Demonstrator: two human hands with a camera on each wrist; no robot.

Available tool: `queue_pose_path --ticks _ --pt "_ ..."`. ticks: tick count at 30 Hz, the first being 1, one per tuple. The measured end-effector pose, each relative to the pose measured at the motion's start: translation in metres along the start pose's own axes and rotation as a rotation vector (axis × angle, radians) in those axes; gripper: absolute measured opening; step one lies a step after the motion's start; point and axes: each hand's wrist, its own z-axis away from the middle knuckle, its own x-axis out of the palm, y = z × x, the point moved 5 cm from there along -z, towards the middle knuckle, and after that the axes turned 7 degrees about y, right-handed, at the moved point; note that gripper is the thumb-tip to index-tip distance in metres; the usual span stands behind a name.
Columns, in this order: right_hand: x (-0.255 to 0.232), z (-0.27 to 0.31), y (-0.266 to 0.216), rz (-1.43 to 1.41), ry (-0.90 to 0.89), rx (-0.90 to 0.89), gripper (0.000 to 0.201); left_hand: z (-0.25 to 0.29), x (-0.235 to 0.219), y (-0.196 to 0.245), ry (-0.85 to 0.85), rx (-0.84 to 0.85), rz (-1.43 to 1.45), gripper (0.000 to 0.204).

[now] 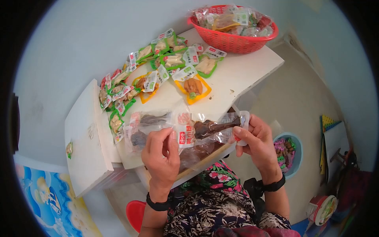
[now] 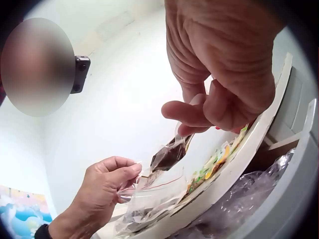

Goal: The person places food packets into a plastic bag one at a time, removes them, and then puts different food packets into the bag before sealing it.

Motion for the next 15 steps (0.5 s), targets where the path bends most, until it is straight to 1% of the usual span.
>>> queue_pose_path --ticks 3,4,7,11,12,15 --pt "0.016 -0.005 0.004 0.002 -0.060 0.027 0.018 -0.001 -0.001 0.006 0.028 0.094 -0.025 0.016" --pt "0.020 -0.007 0.007 0.000 -0.075 0.033 0.019 0.000 -0.002 0.008 0.009 0.083 -0.024 0.021" --pt "0.035 -0.011 0.017 -0.032 -0.102 0.061 0.020 0.001 -0.002 0.009 0.007 0.115 -0.009 0.023" --pt "0.067 -0.012 0.027 -0.094 -0.091 0.076 0.024 -0.001 -0.007 0.015 0.001 0.110 -0.004 0.028" --pt "0.075 -0.012 0.025 -0.079 -0.079 0.069 0.027 -0.001 -0.008 0.015 -0.001 0.110 0.002 0.028" --pt "0.097 -0.013 0.019 -0.015 -0.133 0.074 0.027 0.000 -0.008 0.014 -0.003 0.107 0.029 0.029"
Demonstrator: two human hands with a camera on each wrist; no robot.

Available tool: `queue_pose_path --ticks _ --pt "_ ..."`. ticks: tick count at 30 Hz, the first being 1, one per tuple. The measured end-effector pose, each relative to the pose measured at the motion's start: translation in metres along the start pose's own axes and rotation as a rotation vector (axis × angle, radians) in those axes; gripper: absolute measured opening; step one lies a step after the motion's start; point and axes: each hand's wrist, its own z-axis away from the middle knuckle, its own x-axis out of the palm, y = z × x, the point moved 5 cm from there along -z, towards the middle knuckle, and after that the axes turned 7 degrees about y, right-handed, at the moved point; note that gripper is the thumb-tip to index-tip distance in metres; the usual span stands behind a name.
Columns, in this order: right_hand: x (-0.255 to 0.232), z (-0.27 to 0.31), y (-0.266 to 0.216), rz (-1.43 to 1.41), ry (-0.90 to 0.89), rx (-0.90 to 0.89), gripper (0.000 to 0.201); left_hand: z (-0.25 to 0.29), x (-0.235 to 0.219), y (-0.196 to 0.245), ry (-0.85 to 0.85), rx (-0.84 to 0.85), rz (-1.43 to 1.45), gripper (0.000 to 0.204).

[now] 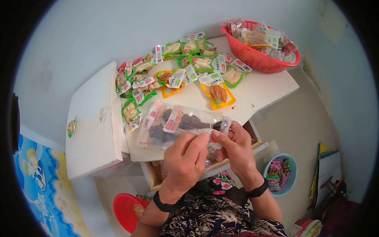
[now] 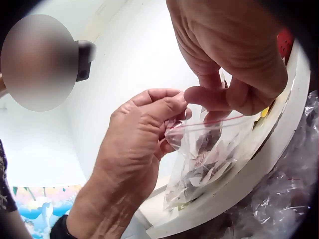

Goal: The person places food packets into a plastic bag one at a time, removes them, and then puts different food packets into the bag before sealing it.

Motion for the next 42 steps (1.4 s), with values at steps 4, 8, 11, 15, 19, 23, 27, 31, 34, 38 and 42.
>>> queue_pose_path --ticks 4,8,11,15,19,23,27,31,34,38,42 --pt "0.024 -0.018 0.011 0.020 -0.087 -0.036 0.028 0.003 0.002 -0.004 0.027 0.005 0.044 0.031" --pt "0.030 -0.028 0.021 0.039 -0.074 -0.037 0.031 0.008 0.000 -0.012 0.052 -0.002 0.045 0.031" --pt "0.022 -0.027 0.010 0.080 -0.036 -0.039 0.032 0.009 -0.006 -0.016 0.046 -0.038 0.048 0.032" --pt "0.020 -0.027 0.006 0.223 -0.032 -0.247 0.033 0.009 -0.008 -0.019 0.052 -0.045 0.054 0.030" --pt "0.025 -0.031 0.016 0.361 0.102 -0.433 0.032 0.007 -0.006 -0.016 0.035 -0.057 0.117 0.024" --pt "0.039 -0.031 0.019 0.343 0.122 -0.457 0.029 0.007 0.002 -0.015 0.026 -0.018 0.177 0.024" --pt "0.036 -0.045 0.024 0.381 0.093 -0.588 0.019 0.011 0.006 -0.020 -0.006 -0.061 0.173 0.024" --pt "0.026 -0.038 0.014 0.222 0.125 -0.360 0.018 0.010 0.000 -0.020 -0.017 -0.085 0.187 0.027" --pt "0.002 -0.025 0.008 0.201 0.232 -0.371 0.016 0.014 -0.014 -0.024 -0.040 -0.078 0.140 0.030" --pt "-0.018 -0.008 0.008 0.345 0.296 -0.368 0.030 0.011 -0.041 -0.036 0.021 0.041 -0.164 0.039" --pt "-0.012 0.000 0.004 0.379 0.254 -0.427 0.056 0.000 -0.039 -0.044 -0.230 0.013 -0.430 0.059"
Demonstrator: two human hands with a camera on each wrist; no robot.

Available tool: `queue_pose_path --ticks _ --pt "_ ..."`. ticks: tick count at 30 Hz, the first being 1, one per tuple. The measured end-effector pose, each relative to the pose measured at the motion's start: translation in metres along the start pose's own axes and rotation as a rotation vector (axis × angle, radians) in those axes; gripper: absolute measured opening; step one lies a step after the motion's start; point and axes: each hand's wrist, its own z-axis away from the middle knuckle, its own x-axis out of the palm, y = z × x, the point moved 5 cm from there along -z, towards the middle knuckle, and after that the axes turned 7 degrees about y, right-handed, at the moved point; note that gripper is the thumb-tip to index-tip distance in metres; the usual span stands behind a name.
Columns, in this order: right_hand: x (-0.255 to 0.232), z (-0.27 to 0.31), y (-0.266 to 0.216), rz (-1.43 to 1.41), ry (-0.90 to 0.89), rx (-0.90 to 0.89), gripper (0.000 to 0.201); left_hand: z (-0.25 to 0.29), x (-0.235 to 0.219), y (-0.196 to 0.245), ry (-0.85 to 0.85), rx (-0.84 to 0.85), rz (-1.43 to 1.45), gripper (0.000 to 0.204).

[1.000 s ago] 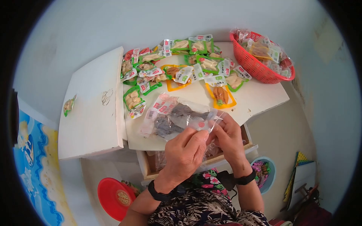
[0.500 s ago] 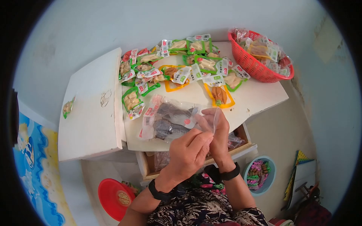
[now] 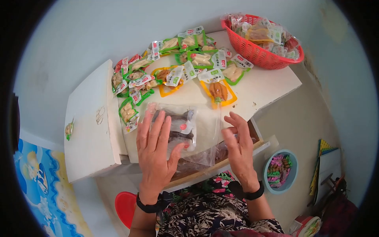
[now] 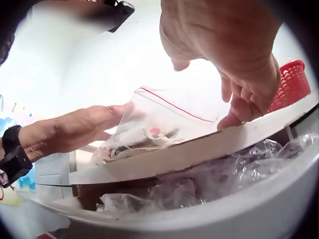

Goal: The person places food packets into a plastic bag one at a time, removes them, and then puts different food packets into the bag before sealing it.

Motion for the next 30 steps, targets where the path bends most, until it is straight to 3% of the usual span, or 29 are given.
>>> queue_pose_path --ticks 1,3,5,11,14,17,23,30 --pt "0.001 -0.002 0.004 0.037 -0.052 -0.023 0.080 -0.001 0.005 0.000 -0.079 -0.013 -0.017 0.063" --pt "0.006 -0.002 -0.008 0.199 -0.105 -0.057 0.089 0.002 0.019 -0.002 -0.217 -0.030 -0.064 0.074" --pt "0.011 -0.006 -0.012 0.352 -0.144 -0.115 0.101 0.004 0.022 0.000 -0.231 -0.038 -0.075 0.079" --pt "0.028 -0.011 -0.012 0.433 -0.216 -0.103 0.097 0.007 0.025 -0.003 -0.255 -0.036 -0.113 0.089" --pt "0.033 -0.014 -0.007 0.336 -0.155 -0.095 0.086 0.008 0.026 -0.003 -0.254 -0.042 -0.117 0.089" --pt "0.037 -0.022 0.009 -0.114 -0.141 -0.041 0.077 0.011 0.024 -0.003 -0.239 -0.053 -0.108 0.087" --pt "0.053 -0.033 -0.039 0.007 -0.135 -0.276 0.064 0.009 0.019 -0.007 -0.141 -0.140 -0.039 0.082" --pt "0.090 -0.061 -0.119 0.189 -0.318 -0.706 0.061 0.012 0.010 -0.012 0.026 -0.216 0.096 0.088"
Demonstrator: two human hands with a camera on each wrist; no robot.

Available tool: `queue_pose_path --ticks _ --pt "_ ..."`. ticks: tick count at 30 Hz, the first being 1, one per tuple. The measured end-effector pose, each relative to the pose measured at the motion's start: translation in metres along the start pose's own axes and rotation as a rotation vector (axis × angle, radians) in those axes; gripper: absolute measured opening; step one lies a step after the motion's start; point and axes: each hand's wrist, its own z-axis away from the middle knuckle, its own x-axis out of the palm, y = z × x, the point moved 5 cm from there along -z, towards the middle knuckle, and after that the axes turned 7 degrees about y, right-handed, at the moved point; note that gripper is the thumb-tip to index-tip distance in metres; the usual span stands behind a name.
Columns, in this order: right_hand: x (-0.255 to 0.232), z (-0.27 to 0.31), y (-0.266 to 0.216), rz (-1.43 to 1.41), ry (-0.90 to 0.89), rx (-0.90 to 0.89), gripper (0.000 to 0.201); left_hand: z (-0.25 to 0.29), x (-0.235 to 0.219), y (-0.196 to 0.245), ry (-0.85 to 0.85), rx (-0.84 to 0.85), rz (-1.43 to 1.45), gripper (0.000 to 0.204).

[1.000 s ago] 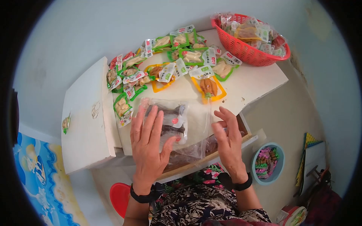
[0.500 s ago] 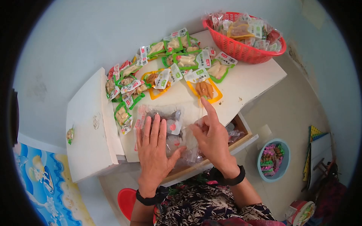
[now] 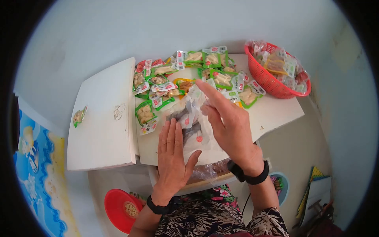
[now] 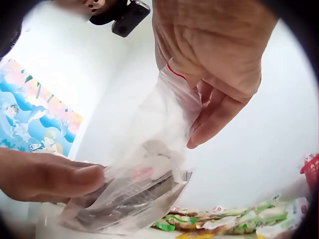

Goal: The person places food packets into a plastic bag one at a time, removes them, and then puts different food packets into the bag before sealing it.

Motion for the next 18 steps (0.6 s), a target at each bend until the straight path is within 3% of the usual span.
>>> queue_pose_path --ticks 6,9,12,15,18 --pt "-0.007 -0.055 -0.032 0.000 -0.204 -0.175 0.060 0.006 -0.022 -0.002 0.123 -0.003 0.219 0.095" --pt "-0.010 -0.070 -0.049 0.041 -0.301 -0.299 0.055 0.002 -0.036 -0.008 0.243 -0.015 0.283 0.107" --pt "-0.010 -0.070 -0.047 0.030 -0.425 -0.287 0.055 -0.010 -0.040 -0.016 0.278 -0.072 0.461 0.121" --pt "-0.019 -0.064 -0.055 0.037 -0.441 -0.326 0.053 -0.026 -0.041 -0.017 0.257 -0.134 0.590 0.130" --pt "-0.022 -0.059 -0.058 -0.048 -0.335 -0.471 0.058 -0.036 -0.036 -0.017 0.219 -0.212 0.747 0.135"
